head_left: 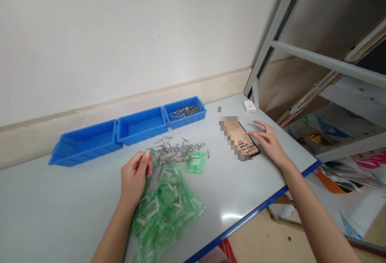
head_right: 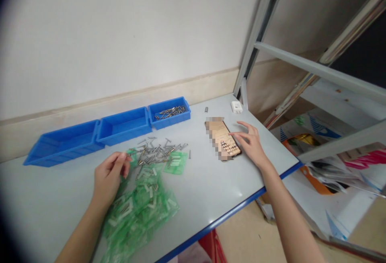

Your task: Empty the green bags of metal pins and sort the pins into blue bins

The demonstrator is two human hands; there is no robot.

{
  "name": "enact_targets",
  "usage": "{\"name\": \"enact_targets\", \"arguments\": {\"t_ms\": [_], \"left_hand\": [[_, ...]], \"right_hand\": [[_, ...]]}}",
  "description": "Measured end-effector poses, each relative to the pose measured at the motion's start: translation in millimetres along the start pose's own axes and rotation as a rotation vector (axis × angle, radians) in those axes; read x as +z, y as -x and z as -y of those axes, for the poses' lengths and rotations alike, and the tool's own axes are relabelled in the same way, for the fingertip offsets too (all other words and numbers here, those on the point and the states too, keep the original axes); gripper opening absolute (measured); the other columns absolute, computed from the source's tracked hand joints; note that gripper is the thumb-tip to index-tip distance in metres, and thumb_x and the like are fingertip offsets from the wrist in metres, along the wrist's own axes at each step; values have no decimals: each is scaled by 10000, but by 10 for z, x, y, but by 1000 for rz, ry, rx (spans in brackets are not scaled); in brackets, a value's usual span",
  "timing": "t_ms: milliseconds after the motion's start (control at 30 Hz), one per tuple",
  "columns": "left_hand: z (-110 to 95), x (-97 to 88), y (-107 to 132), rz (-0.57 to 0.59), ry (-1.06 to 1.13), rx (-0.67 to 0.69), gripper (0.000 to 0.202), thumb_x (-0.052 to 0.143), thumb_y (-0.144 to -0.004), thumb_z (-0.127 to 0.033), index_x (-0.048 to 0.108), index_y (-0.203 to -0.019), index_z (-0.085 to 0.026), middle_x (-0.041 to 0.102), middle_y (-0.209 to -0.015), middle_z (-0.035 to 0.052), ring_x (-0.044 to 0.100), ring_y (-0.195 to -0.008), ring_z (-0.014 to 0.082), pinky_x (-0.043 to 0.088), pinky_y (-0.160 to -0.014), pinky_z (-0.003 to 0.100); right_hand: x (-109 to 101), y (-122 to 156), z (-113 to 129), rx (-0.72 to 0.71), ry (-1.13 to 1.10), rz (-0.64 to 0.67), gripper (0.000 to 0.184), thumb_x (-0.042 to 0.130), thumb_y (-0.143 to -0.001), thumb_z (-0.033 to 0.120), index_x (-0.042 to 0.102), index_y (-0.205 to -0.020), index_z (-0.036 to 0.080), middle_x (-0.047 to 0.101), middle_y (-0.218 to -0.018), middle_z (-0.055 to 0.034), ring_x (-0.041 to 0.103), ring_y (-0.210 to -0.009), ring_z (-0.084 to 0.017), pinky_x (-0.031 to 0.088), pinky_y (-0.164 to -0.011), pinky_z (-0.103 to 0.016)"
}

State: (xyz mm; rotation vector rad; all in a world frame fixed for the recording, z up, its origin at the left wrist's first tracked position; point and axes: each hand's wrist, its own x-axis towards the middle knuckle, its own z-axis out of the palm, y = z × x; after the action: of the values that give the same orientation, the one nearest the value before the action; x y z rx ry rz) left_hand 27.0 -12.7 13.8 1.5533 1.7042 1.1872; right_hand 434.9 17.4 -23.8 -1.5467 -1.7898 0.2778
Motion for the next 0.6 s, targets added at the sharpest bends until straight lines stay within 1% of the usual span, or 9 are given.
{"name": "enact_targets", "arguments": {"t_ms": [100, 267, 600], "left_hand": [[1, 2, -2, 8, -7, 0, 305, 444, -858, -403, 514, -648, -192, 414, -402, -70, 388, -405, 103, 326, -479, 235], [2, 1, -1, 5, 5, -3, 300, 441, -861, -391, 512, -651, -189, 420, -407, -71, 389, -405, 99, 323, -474, 231], [13, 15, 0, 34, 6, 7, 299, 440, -856, -396, 514, -659, -183, 426, -412, -66, 396, -396, 98, 324, -457, 229]], "right_hand": [[0, 4, -16, -8, 21, -17, 363, 417, -896, 456, 731, -898, 275, 518, -1281, -55, 420, -1204, -246, 241, -1069, -474], [-6, 8, -50, 17, 38, -63, 369, 422, -891, 466, 738, -885, 276, 521, -1280, -56, 420, -1201, -250, 234, -1068, -478], [-13, 11, -29, 11, 55, -31, 374, 423, -888, 475, 739, -905, 277, 498, -1310, -57, 404, -1219, -266, 232, -1063, -490]]}}
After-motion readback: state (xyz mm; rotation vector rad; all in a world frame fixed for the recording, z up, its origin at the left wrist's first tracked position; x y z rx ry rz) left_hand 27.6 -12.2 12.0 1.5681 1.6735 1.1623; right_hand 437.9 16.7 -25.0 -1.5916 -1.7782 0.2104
